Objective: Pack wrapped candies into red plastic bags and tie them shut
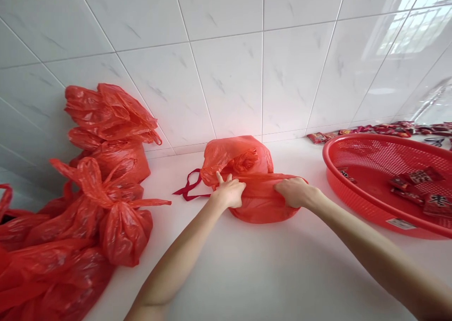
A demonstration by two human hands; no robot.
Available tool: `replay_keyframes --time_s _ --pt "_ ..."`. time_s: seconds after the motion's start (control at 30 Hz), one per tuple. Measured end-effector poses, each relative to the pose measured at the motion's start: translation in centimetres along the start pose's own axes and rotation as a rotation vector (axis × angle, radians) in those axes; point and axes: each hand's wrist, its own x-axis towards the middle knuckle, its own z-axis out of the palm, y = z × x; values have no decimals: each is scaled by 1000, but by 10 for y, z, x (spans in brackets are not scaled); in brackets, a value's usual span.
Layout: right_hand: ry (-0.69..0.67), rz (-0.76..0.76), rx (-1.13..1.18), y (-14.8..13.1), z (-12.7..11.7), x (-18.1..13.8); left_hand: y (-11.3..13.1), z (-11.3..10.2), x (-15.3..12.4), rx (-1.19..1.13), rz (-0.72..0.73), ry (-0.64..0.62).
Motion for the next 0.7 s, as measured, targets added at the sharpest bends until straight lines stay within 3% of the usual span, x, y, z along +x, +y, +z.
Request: replay_keyframes --time_s 0.17,0.3,0.5,0.57,0.7 --pt "50 57 31 15 14 -13 3 0 -1 -18 13 -9" --pt "117 9 93 27 25 -22 9 2 -10 -9 84 24" --pt "264 -109 209 38 36 -28 18 -4 -24 -82 354 350" --pt "305 -108 197 38 37 -27 22 -5 -24 -107 429 404" --pt "281 -86 168 36 39 -24 25 2 -15 -83 398 273"
